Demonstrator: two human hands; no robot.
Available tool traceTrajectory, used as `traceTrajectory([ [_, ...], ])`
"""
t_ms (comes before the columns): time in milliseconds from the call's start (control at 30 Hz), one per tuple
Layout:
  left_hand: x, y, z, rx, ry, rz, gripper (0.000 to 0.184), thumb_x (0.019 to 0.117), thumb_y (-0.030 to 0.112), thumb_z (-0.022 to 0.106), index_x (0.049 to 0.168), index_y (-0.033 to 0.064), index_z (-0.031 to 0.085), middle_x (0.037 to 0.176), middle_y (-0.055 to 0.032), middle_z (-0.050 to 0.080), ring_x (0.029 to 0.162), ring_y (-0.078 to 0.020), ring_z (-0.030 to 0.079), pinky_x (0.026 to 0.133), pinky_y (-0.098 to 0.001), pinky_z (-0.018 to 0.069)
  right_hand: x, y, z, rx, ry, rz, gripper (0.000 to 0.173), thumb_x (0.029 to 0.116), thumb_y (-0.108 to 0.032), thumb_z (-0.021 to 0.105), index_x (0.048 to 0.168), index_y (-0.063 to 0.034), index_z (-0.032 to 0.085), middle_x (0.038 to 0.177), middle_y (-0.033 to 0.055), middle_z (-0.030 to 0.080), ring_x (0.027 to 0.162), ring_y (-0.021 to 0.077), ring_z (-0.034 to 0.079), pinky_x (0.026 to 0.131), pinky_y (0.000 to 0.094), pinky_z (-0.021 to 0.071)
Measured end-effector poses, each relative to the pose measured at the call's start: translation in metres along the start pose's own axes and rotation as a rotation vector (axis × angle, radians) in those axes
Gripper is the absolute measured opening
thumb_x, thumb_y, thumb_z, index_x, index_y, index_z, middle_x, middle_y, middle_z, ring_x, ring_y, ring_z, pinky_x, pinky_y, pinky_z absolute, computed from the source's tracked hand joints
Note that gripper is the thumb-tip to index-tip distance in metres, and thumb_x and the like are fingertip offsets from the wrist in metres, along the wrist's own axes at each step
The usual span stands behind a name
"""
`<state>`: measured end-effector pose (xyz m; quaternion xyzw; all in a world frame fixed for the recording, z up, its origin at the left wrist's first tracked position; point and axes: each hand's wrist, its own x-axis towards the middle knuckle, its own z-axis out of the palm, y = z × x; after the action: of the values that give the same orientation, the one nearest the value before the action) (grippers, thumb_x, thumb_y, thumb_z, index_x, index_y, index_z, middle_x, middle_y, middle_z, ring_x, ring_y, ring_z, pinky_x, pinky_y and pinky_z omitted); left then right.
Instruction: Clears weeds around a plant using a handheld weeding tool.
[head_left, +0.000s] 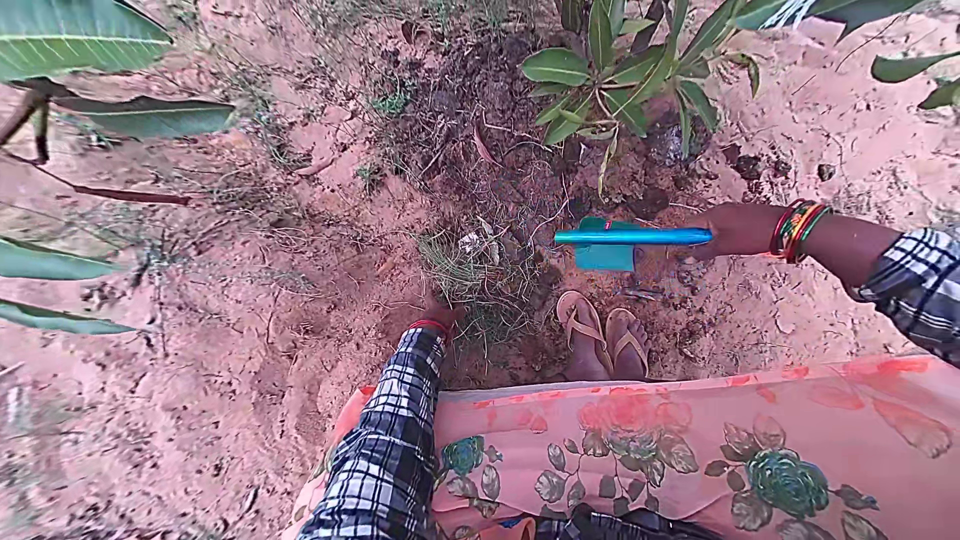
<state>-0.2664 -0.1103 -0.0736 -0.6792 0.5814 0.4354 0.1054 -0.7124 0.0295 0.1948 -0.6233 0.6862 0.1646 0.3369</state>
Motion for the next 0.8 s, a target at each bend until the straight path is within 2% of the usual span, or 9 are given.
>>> traceTrajectory([
  [100, -0.008, 0.003, -0.002, -0.018, 0.001, -0.031, 0.101, 0.0939, 0.033, 0.076, 0.163, 0.0015, 0.009, 0.148, -0.034, 0.048, 0.137, -0.0457, 0.051, 0.114, -0.0593, 0.0386, 0.001, -0.047, 0.007, 0.159, 0.216, -0.237, 0.027, 0.0933, -0.026, 0.078, 0.109, -0.0061, 0.068, 0.082, 0.005, 0.064, 0.07, 0.0142, 0.058, 0.067, 0.0372, 0.0488],
  [167, -0.009, 0.003, -0.004, 0.059, -0.03, -0.037, 0.084, 0.0982, 0.035, 0.07, 0.158, -0.0048, 0.027, 0.148, -0.0333, 0.049, 0.139, -0.0452, 0.048, 0.116, -0.059, 0.0368, 0.009, -0.068, 0.022, 0.225, 0.315, -0.387, 0.034, 0.0942, -0.028, 0.076, 0.116, -0.0026, 0.068, 0.088, 0.0071, 0.067, 0.074, 0.0133, 0.06, 0.069, 0.0352, 0.0509],
  [233, -0.011, 0.007, -0.007, 0.106, -0.073, -0.02, 0.069, 0.1037, 0.034, 0.062, 0.155, -0.0045, 0.036, 0.15, -0.0323, 0.048, 0.143, -0.0445, 0.045, 0.118, -0.0591, 0.0335, 0.026, -0.078, 0.041, 0.254, 0.353, -0.461, 0.035, 0.0955, -0.029, 0.074, 0.115, -0.0012, 0.066, 0.087, 0.0096, 0.068, 0.074, 0.0164, 0.063, 0.07, 0.0376, 0.0526],
  [300, -0.015, 0.011, -0.011, 0.108, -0.066, -0.011, 0.061, 0.1066, 0.031, 0.057, 0.152, -0.0061, 0.041, 0.15, -0.033, 0.047, 0.144, -0.0446, 0.043, 0.119, -0.0597, 0.0314, 0.047, -0.074, 0.068, 0.279, 0.262, -0.369, 0.038, 0.099, -0.029, 0.071, 0.123, 0.0002, 0.064, 0.091, 0.0158, 0.069, 0.08, 0.0258, 0.066, 0.077, 0.0471, 0.0536],
  [400, -0.014, 0.007, -0.017, 0.063, -0.025, 0.008, 0.051, 0.1072, 0.029, 0.055, 0.144, -0.0066, 0.051, 0.146, -0.0317, 0.052, 0.141, -0.0433, 0.047, 0.117, -0.0601, 0.034, 0.09, -0.032, 0.116, 0.24, 0.09, -0.056, 0.045, 0.1037, -0.029, 0.065, 0.135, 0.0021, 0.056, 0.108, 0.0274, 0.067, 0.099, 0.0421, 0.067, 0.092, 0.0601, 0.0504],
  [467, -0.014, 0.004, -0.028, 0.031, 0.022, 0.02, 0.047, 0.1073, 0.029, 0.055, 0.139, -0.006, 0.056, 0.142, -0.0308, 0.055, 0.139, -0.0434, 0.049, 0.115, -0.0606, 0.0347, 0.101, -0.011, 0.129, 0.287, 0.119, 0.087, 0.046, 0.1042, -0.03, 0.064, 0.138, 0.0015, 0.057, 0.113, 0.0289, 0.067, 0.105, 0.0441, 0.066, 0.095, 0.0625, 0.0494],
  [600, -0.017, 0.0, -0.041, -0.042, 0.075, 0.033, 0.044, 0.1071, 0.03, 0.056, 0.134, -0.0049, 0.06, 0.134, -0.0325, 0.06, 0.131, -0.0482, 0.055, 0.109, -0.0681, 0.0379, 0.073, -0.046, 0.096, 0.436, 0.259, 0.204, 0.047, 0.1035, -0.032, 0.065, 0.132, 0.0043, 0.059, 0.107, 0.0288, 0.066, 0.099, 0.0422, 0.064, 0.09, 0.0619, 0.048],
  [700, -0.008, 0.004, -0.037, -0.047, 0.073, 0.04, 0.043, 0.1057, 0.031, 0.058, 0.131, -0.0034, 0.063, 0.132, -0.0323, 0.062, 0.128, -0.0489, 0.056, 0.107, -0.0699, 0.0384, 0.063, -0.065, 0.068, 0.492, 0.425, 0.085, 0.043, 0.1011, -0.032, 0.069, 0.123, 0.0037, 0.061, 0.091, 0.0198, 0.063, 0.079, 0.0309, 0.06, 0.075, 0.0528, 0.0488],
  [800, -0.004, 0.004, -0.035, -0.101, 0.069, 0.049, 0.041, 0.1054, 0.029, 0.058, 0.132, -0.0015, 0.064, 0.13, -0.0312, 0.063, 0.128, -0.049, 0.057, 0.107, -0.0699, 0.0388, 0.064, -0.073, 0.063, 0.513, 0.463, -0.026, 0.047, 0.1004, -0.031, 0.07, 0.132, 0.0022, 0.058, 0.098, 0.018, 0.066, 0.082, 0.0254, 0.062, 0.079, 0.0483, 0.0513],
])
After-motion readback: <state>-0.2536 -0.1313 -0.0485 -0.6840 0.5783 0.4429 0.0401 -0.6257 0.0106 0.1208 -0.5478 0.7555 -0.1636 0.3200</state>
